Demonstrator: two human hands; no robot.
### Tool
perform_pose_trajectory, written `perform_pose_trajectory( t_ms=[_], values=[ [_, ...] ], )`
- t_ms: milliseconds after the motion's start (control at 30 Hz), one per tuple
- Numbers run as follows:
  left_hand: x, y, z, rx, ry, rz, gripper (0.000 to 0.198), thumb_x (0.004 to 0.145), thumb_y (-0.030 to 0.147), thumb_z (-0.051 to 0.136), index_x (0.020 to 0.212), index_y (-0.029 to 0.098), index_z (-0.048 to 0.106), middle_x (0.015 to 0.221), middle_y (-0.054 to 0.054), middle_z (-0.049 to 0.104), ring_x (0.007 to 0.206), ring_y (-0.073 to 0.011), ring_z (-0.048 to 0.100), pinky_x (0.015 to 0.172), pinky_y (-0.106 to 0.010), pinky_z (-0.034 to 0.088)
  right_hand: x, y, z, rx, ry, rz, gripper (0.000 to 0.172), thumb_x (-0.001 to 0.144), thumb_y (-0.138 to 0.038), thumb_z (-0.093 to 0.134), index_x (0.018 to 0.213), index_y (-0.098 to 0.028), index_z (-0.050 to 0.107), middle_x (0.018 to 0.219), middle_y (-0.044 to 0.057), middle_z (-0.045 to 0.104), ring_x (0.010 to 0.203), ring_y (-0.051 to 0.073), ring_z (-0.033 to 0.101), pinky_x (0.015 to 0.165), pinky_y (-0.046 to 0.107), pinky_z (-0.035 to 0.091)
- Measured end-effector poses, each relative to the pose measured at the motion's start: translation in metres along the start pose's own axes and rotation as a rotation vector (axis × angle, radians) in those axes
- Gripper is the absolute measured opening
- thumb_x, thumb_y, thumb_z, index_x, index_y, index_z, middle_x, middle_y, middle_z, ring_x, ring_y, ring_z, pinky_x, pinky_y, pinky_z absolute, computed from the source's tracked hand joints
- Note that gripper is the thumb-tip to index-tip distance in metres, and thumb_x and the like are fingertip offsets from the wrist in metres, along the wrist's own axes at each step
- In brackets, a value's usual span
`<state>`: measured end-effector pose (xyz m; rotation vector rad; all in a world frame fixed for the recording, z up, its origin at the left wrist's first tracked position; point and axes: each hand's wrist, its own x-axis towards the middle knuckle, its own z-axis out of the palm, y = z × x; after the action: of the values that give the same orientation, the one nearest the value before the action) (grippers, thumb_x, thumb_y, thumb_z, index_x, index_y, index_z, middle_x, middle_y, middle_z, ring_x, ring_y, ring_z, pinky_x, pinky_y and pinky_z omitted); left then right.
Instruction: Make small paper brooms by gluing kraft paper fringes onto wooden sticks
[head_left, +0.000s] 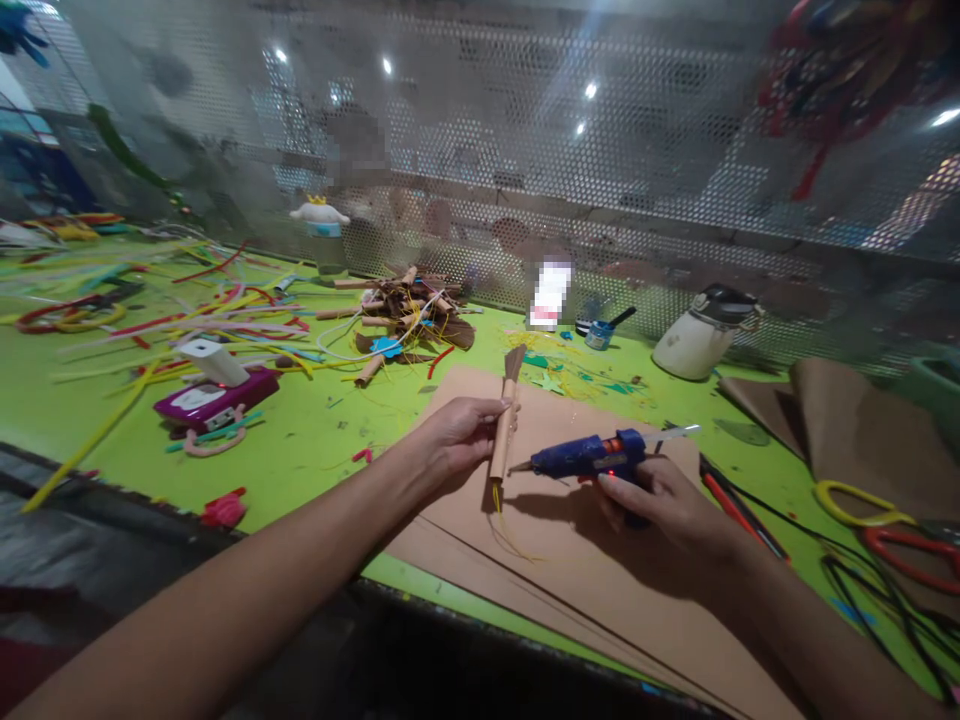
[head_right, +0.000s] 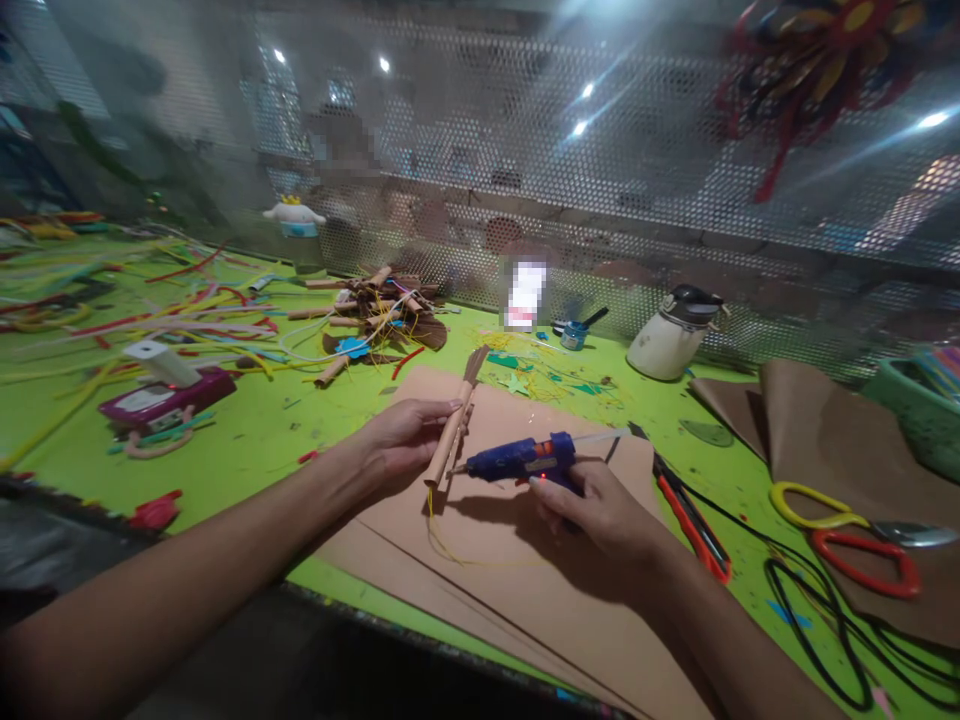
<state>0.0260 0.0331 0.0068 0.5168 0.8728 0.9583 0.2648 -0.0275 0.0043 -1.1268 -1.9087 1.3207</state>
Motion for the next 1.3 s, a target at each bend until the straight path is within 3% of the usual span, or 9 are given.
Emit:
perform_pose_trajectory(
  t_ms=[167, 433, 667, 900, 1100, 1300],
  values=[
    [0.0030, -0.0024, -0.0022, -0.007, -0.052, -0.002, 0.012, 0.081, 0.005, 0.051, 0.085, 0.003, 0.061, 0.070, -0.008, 0.061, 0.059, -0.0114, 0.056, 0.064, -0.025, 0.049, 0.0049, -0.0045, 0.0037, 0.066, 0.021, 0.030, 0.036, 0.085, -0.045, 0.053, 0.074, -0.012, 0.060, 0.068, 0.006, 0.057, 0.062, 0.014, 0.052, 0.058, 0.027, 0.039],
    [-0.0010, -0.0002, 0.0008, 0.004, -0.030, -0.013, 0.014, 0.081, 0.005, 0.050, 0.090, 0.004, 0.060, 0.067, -0.008, 0.060, 0.058, -0.0120, 0.056, 0.060, -0.023, 0.051, -0.0008, 0.0011, 0.0013, 0.087, -0.058, 0.033, 0.035, 0.083, -0.043, 0.057, 0.068, -0.012, 0.059, 0.061, 0.003, 0.054, 0.057, 0.012, 0.050, 0.053, 0.026, 0.037],
    [0.0002, -0.0012, -0.0007, -0.006, -0.052, -0.029, 0.014, 0.081, 0.006, 0.051, 0.090, 0.005, 0.061, 0.068, -0.008, 0.061, 0.058, -0.0125, 0.057, 0.061, -0.024, 0.052, 0.0033, -0.0011, 0.0050, 0.078, 0.078, 0.050, 0.034, 0.081, -0.046, 0.058, 0.072, -0.013, 0.060, 0.063, 0.004, 0.057, 0.057, 0.013, 0.051, 0.054, 0.027, 0.039],
    [-0.0002, -0.0014, 0.0001, -0.006, -0.013, -0.006, 0.015, 0.081, 0.006, 0.050, 0.091, 0.005, 0.061, 0.068, -0.008, 0.062, 0.058, -0.0122, 0.056, 0.061, -0.023, 0.050, 0.0007, 0.0003, 0.0048, 0.057, -0.005, 0.020, 0.034, 0.081, -0.044, 0.058, 0.068, -0.013, 0.060, 0.060, 0.003, 0.055, 0.056, 0.013, 0.050, 0.052, 0.027, 0.038],
    [-0.0008, -0.0019, 0.0010, -0.014, -0.032, -0.012, 0.011, 0.081, 0.005, 0.050, 0.086, 0.004, 0.060, 0.068, -0.008, 0.061, 0.060, -0.0123, 0.057, 0.064, -0.024, 0.050, 0.0040, -0.0001, 0.0053, 0.029, 0.060, 0.040, 0.036, 0.083, -0.046, 0.055, 0.073, -0.012, 0.060, 0.063, 0.004, 0.056, 0.059, 0.014, 0.051, 0.054, 0.027, 0.040],
    [-0.0002, -0.0011, 0.0000, -0.008, -0.035, -0.009, 0.013, 0.081, 0.006, 0.051, 0.090, 0.005, 0.060, 0.069, -0.008, 0.061, 0.060, -0.0123, 0.056, 0.063, -0.024, 0.051, 0.0001, 0.0000, 0.0039, -0.015, 0.004, 0.030, 0.040, 0.083, -0.047, 0.055, 0.060, -0.015, 0.051, 0.056, 0.001, 0.048, 0.054, 0.012, 0.045, 0.051, 0.026, 0.035]
  ],
)
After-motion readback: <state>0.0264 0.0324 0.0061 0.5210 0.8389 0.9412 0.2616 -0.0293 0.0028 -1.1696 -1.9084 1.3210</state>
